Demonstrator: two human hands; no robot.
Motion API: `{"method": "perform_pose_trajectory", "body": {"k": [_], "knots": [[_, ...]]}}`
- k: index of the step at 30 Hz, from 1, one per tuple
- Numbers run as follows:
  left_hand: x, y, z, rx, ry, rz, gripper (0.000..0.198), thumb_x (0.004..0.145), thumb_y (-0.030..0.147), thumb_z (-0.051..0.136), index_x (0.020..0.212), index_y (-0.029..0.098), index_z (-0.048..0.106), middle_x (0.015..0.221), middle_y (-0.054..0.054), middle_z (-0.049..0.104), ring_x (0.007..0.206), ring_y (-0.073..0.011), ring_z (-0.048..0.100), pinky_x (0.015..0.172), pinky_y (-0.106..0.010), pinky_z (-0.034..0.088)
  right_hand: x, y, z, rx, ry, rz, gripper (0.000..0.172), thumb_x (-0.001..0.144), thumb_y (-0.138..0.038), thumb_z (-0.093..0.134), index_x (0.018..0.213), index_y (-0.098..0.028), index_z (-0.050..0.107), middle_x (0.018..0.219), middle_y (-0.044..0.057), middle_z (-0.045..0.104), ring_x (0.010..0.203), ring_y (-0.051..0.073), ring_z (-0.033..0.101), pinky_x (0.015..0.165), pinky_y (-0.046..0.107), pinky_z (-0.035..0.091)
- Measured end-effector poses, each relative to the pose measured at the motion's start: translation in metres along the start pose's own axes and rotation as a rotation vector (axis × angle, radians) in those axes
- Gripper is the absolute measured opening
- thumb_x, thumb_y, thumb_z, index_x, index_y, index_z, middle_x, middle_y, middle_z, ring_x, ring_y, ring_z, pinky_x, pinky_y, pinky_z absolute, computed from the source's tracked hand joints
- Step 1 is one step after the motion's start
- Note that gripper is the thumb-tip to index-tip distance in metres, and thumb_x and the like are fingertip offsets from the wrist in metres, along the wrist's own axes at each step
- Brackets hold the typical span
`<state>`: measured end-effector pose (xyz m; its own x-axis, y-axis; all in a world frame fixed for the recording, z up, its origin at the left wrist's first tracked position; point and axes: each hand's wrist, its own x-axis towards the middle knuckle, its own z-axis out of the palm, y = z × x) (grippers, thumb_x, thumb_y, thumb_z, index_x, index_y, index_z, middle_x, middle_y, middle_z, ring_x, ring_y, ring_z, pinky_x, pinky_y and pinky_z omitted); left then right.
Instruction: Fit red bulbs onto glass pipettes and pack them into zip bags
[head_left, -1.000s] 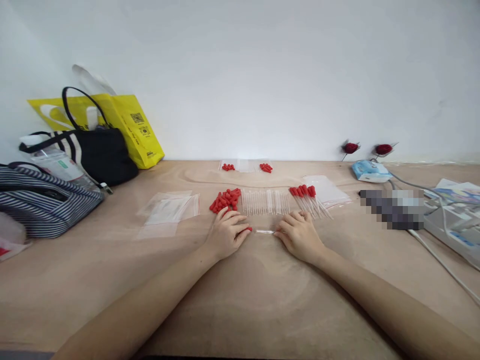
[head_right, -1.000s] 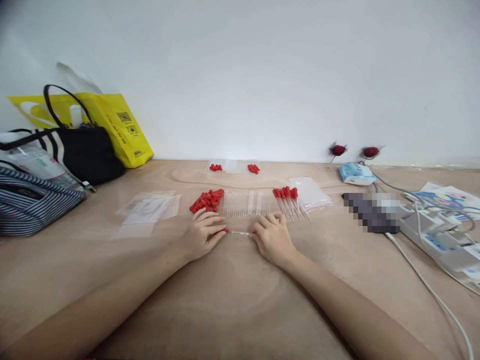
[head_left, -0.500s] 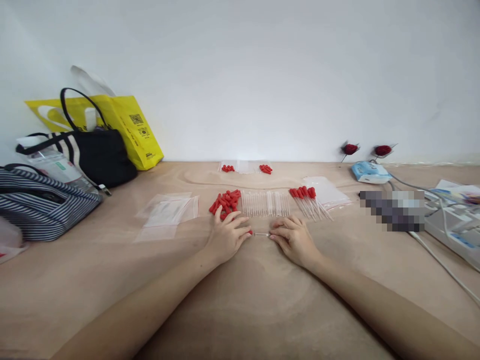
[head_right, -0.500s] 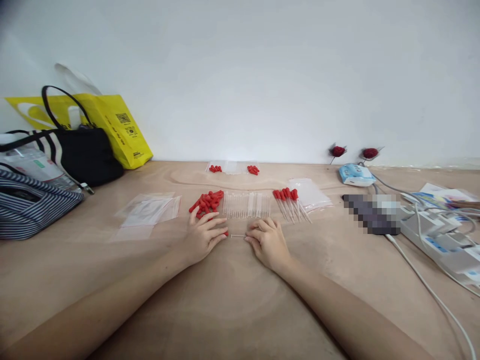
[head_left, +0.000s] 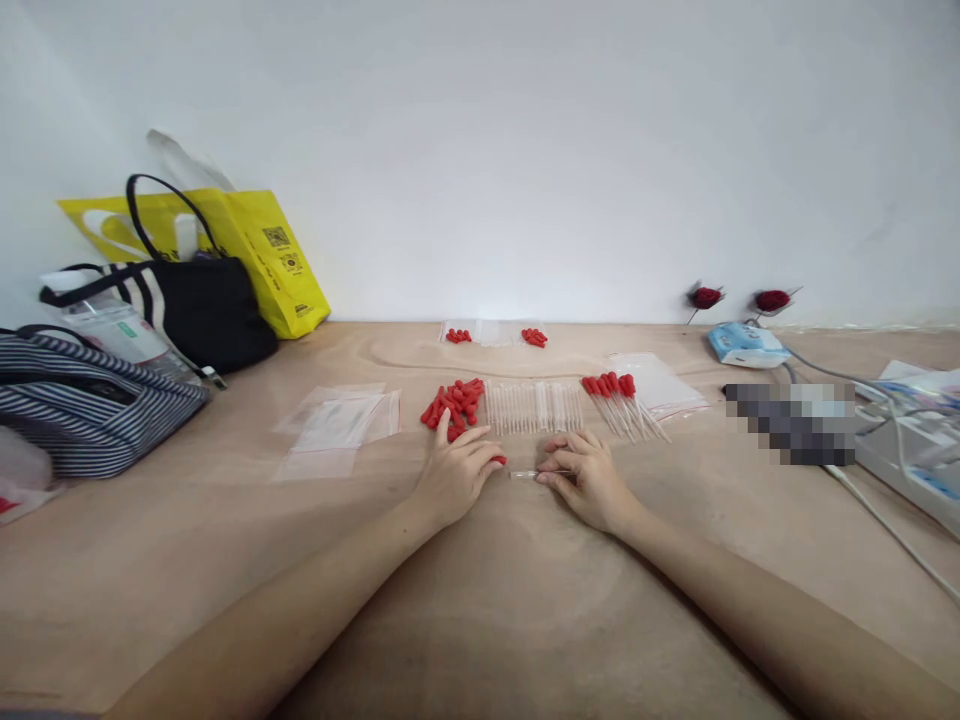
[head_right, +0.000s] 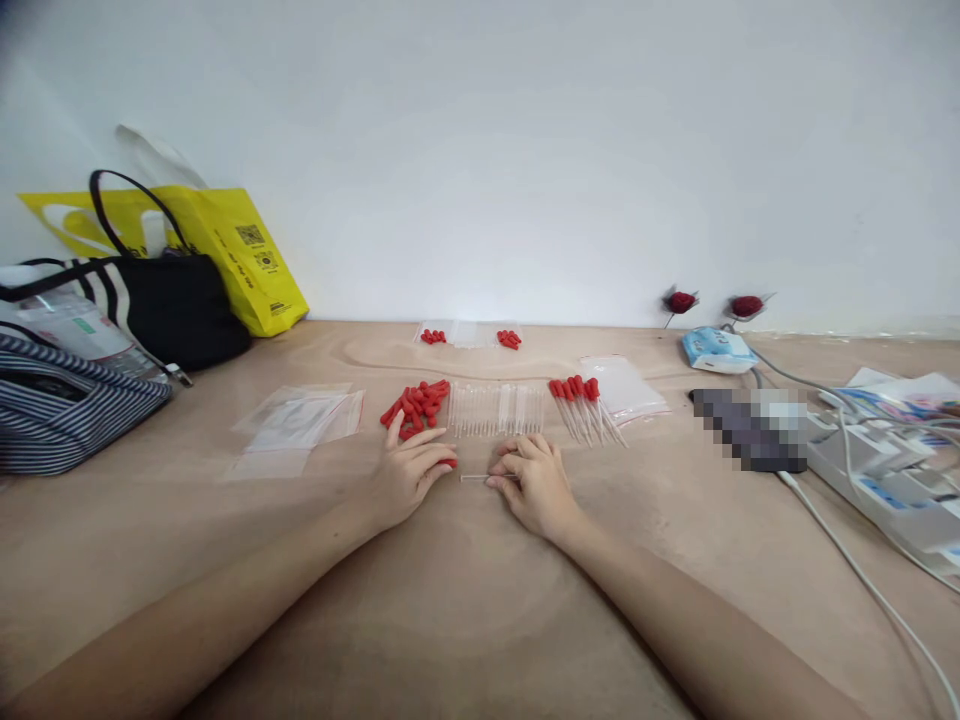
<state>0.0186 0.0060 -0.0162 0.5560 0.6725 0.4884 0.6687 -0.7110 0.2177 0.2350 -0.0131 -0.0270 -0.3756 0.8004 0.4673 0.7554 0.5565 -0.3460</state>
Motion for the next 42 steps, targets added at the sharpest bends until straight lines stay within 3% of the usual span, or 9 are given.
{"method": "perform_pose_trajectory", "body": {"k": [7, 11, 15, 24, 28, 35, 42], "knots": [[-0.001, -0.002, 0.001, -0.011, -0.022, 0.06, 0.019, 0.087, 0.02, 0.041, 0.089, 0.019, 0.061, 0.099, -0.003, 0.067, 0.108, -0.0199, 0.054, 0.107, -0.053, 0.006, 0.0, -0.002, 0.003, -0.033, 0.039, -0.043, 0.015, 0.084, -0.025, 0.046, 0.077, -0.021, 0.059, 0.089, 0.004, 0.063, 0.088, 0.018, 0.052, 0.077, 0.033, 0.035], [-0.001, -0.003, 0.003, -0.01, 0.03, 0.113, 0.021, 0.088, 0.02, 0.04, 0.096, 0.017, 0.06, 0.1, -0.004, 0.067, 0.104, -0.0182, 0.056, 0.107, -0.051, 0.01, 0.0, -0.005, 0.003, -0.087, 0.108, -0.012, 0.016, 0.085, -0.022, 0.043, 0.076, -0.021, 0.056, 0.079, 0.001, 0.066, 0.092, 0.018, 0.053, 0.091, 0.041, 0.024], [0.001, -0.002, 0.004, -0.005, 0.084, 0.142, 0.021, 0.088, 0.02, 0.042, 0.097, 0.017, 0.06, 0.099, -0.004, 0.067, 0.101, -0.017, 0.058, 0.108, -0.049, 0.012, 0.001, -0.008, 0.002, -0.086, 0.125, -0.013, 0.017, 0.085, -0.023, 0.044, 0.075, -0.022, 0.057, 0.076, -0.001, 0.066, 0.086, 0.016, 0.055, 0.096, 0.043, 0.016], [0.002, 0.001, 0.003, -0.018, 0.163, 0.147, 0.017, 0.086, 0.019, 0.045, 0.094, 0.018, 0.06, 0.094, -0.003, 0.069, 0.096, -0.0156, 0.061, 0.107, -0.046, 0.019, -0.001, -0.013, 0.002, -0.053, 0.127, -0.071, 0.017, 0.084, -0.024, 0.045, 0.086, -0.023, 0.062, 0.075, 0.0, 0.066, 0.081, 0.015, 0.054, 0.095, 0.042, 0.017], [0.003, 0.005, 0.003, -0.058, 0.198, 0.129, 0.015, 0.086, 0.021, 0.045, 0.088, 0.018, 0.06, 0.086, -0.002, 0.07, 0.085, -0.0136, 0.064, 0.105, -0.044, 0.023, -0.002, -0.018, 0.003, -0.01, 0.139, -0.074, 0.017, 0.083, -0.024, 0.046, 0.084, -0.022, 0.063, 0.071, 0.0, 0.065, 0.076, 0.014, 0.053, 0.093, 0.041, 0.02], [0.002, 0.004, 0.006, -0.089, 0.233, 0.142, 0.012, 0.085, 0.02, 0.047, 0.082, 0.017, 0.058, 0.077, 0.0, 0.069, 0.075, -0.0123, 0.064, 0.102, -0.042, 0.027, -0.003, -0.02, 0.004, 0.012, 0.177, -0.189, 0.014, 0.081, -0.02, 0.049, 0.085, -0.02, 0.062, 0.069, -0.001, 0.063, 0.077, 0.014, 0.052, 0.091, 0.04, 0.022], [0.0, 0.008, 0.004, -0.045, 0.18, 0.227, 0.012, 0.085, 0.016, 0.045, 0.085, 0.018, 0.056, 0.081, -0.001, 0.068, 0.08, -0.0126, 0.063, 0.102, -0.042, 0.024, 0.002, -0.009, 0.004, -0.181, 0.265, -0.396, 0.022, 0.08, -0.009, 0.042, 0.085, -0.017, 0.061, 0.065, -0.001, 0.061, 0.077, 0.014, 0.052, 0.094, 0.043, 0.019]]}}
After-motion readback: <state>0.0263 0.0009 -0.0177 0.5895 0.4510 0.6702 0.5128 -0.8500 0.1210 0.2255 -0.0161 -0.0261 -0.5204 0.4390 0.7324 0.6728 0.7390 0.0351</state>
